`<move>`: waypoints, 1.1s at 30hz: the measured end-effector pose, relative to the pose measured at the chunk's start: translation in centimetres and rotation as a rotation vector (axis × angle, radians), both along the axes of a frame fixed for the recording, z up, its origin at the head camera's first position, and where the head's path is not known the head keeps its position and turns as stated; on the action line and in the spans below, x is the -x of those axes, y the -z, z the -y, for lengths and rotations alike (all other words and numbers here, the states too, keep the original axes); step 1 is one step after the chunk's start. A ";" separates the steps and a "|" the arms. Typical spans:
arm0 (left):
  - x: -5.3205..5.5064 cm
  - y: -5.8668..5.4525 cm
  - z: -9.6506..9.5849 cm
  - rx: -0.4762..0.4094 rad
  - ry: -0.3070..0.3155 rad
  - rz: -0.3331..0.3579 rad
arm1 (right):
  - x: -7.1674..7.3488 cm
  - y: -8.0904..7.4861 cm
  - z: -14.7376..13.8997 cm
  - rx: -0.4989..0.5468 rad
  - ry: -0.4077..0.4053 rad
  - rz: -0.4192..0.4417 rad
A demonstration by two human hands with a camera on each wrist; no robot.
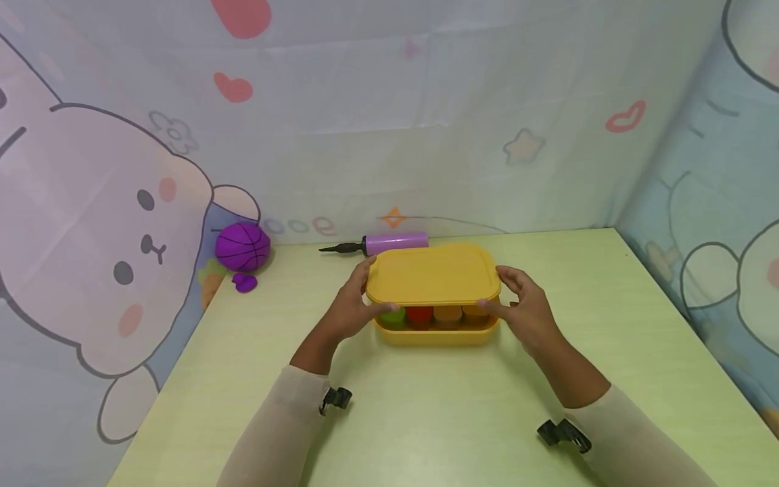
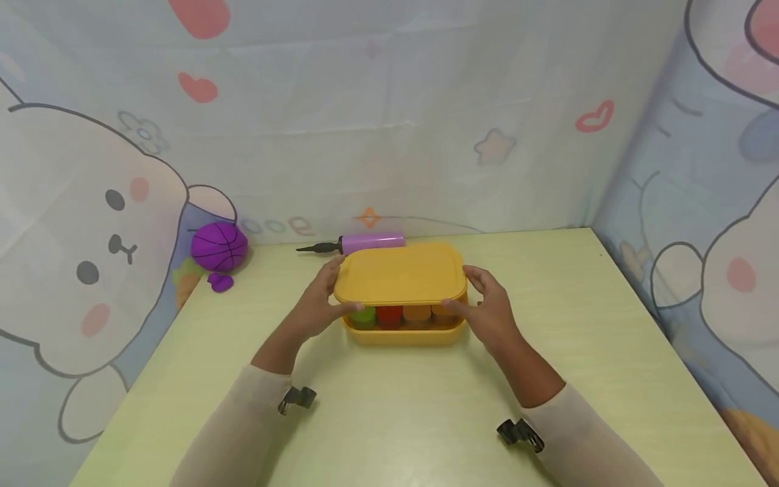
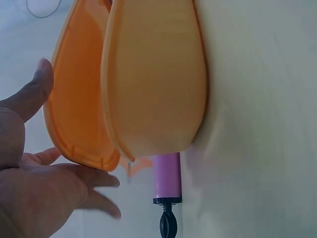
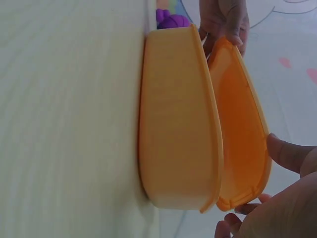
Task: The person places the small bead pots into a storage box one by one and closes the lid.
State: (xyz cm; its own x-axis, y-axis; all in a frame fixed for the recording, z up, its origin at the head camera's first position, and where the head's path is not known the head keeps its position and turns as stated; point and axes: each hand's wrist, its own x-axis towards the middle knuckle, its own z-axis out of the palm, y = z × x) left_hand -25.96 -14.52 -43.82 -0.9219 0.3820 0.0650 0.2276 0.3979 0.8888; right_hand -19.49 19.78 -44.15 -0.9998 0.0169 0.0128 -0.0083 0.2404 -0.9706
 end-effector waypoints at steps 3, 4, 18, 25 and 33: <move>-0.4 0.2 0.0 0.060 -0.057 -0.013 | -0.2 0.4 -0.1 -0.006 -0.002 0.009; -0.5 0.4 0.0 0.070 -0.073 -0.017 | -0.2 0.5 -0.2 -0.003 -0.001 0.013; -2.7 2.5 0.2 0.154 -0.031 -0.051 | -1.5 2.0 -0.6 -0.015 0.001 0.047; -3.1 2.8 0.1 0.197 -0.019 -0.065 | -2.0 2.2 -0.8 -0.025 -0.010 0.045; -3.3 3.4 0.0 0.255 -0.031 -0.075 | -1.9 3.1 -0.9 -0.072 -0.007 0.083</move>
State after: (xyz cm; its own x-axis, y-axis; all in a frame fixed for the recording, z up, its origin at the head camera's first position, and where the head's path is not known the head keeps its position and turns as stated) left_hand -22.70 -14.53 -47.26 -0.9297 0.3664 0.0384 0.2729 0.6149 0.7399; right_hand -17.62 20.72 -47.28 -0.9975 0.0123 -0.0693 0.0697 0.3093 -0.9484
